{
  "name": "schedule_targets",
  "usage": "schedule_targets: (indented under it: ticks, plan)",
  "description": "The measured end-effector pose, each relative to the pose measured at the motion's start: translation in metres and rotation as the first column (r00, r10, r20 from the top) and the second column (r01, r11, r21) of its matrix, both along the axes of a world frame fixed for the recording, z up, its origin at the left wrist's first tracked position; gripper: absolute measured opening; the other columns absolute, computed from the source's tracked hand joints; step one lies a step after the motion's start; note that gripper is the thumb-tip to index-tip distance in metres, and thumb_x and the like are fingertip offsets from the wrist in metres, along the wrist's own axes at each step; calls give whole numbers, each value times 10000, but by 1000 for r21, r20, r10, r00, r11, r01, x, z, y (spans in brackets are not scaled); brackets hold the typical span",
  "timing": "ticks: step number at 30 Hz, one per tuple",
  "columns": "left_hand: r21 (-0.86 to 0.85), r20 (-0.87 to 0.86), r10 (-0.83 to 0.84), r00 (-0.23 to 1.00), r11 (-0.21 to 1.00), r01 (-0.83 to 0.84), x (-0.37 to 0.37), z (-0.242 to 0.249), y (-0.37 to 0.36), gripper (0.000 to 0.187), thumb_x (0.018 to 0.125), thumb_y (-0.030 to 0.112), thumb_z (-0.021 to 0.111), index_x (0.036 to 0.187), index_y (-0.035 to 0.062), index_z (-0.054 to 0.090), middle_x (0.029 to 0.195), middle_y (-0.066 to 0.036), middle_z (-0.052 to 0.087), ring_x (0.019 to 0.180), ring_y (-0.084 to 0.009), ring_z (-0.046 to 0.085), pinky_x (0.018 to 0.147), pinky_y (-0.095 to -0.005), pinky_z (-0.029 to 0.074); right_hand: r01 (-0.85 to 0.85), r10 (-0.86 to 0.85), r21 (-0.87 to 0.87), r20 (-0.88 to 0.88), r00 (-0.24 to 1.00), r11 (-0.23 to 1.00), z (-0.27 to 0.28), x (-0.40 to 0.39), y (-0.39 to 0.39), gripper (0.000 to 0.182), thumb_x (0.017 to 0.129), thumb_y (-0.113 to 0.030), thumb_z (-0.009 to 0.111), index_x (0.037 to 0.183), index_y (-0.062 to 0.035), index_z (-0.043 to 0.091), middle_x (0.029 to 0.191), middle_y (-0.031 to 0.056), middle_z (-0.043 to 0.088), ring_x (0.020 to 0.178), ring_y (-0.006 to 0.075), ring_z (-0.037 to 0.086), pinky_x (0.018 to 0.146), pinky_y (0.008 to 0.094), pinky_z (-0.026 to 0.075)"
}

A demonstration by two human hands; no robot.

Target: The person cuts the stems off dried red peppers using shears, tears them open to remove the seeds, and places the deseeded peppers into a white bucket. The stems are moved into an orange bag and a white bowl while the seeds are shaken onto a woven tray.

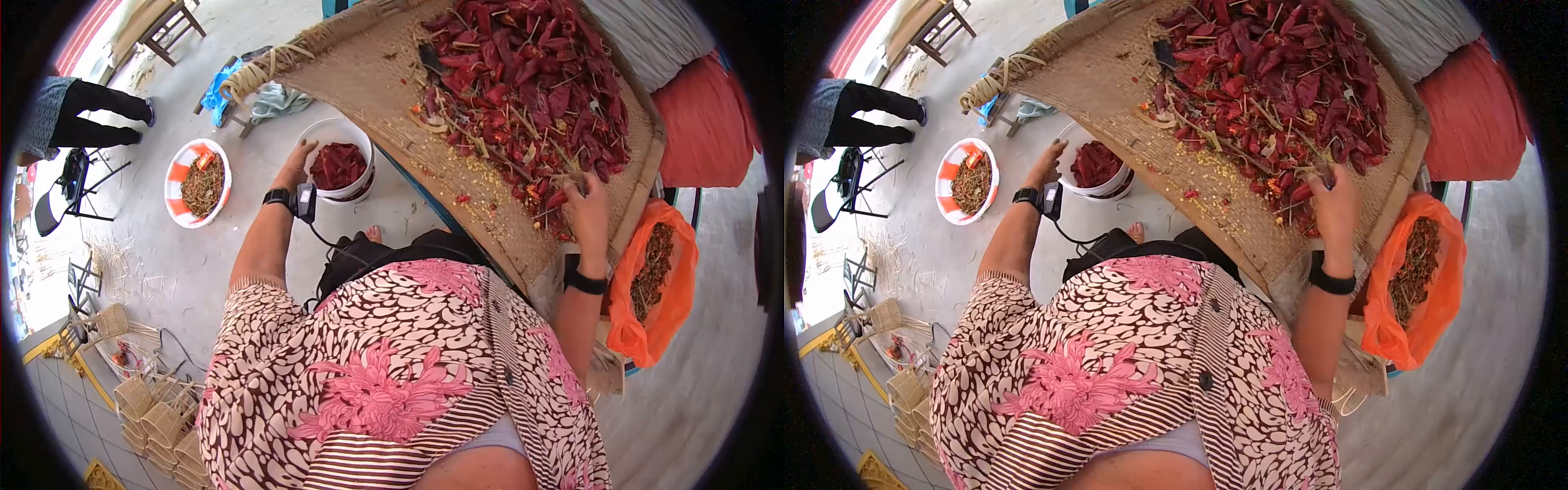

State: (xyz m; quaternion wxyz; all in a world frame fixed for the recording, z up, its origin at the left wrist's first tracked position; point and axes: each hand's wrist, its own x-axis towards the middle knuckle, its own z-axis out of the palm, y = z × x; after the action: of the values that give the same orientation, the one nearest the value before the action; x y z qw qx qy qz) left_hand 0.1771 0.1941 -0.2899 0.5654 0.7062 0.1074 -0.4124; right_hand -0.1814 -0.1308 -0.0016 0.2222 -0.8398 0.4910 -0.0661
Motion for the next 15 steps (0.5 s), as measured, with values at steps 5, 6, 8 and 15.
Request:
schedule_targets:
  ticks: [5, 6, 8, 15]
  plan:
    - [-102, 95, -602, 793, 786, 609, -12, 103, 4, 496, 925, 294, 591, 1337, 41, 484, 1241, -74, 578, 1072, -200, 576, 909, -347, 472, -93, -16, 189, 507, 862, 977, 20, -6, 16, 192, 878, -148, 639, 1012, -10, 628, 821, 12, 610, 741, 117, 547, 678, 239, 426]
    - [-110, 104, -708, 698, 690, 716, -20, 134, -1, 442, 932, 277, 582, 1291, 25, 529, 1161, -72, 617, 992, -186, 610, 871, -315, 489, -160, 33, 168, 584, 811, 973, 21, -4, 19, 172, 878, -142, 659, 1016, -42, 638, 819, -3, 610, 645, 82, 531, 590, 210, 416]
    - [-277, 338, -843, 418, 335, 900, -44, 199, -17, 326, 938, 249, 580, 1136, -8, 613, 1048, -89, 660, 946, -186, 621, 844, -309, 497, -120, -161, 399, 602, 782, 909, 39, 3, 39, 181, 872, -140, 676, 1023, -49, 636, 819, -2, 615, 571, 53, 496, 511, 195, 386]
    - [-468, 598, -621, 507, 243, 850, -129, 303, -72, 424, 972, 215, 550, 1330, 2, 472, 1175, -100, 610, 997, -162, 610, 841, -297, 495, -307, -208, 492, 743, 637, 815, 51, 31, 81, 248, 838, -97, 719, 1054, -33, 615, 819, -5, 635, 495, 5, 457, 404, 163, 301]
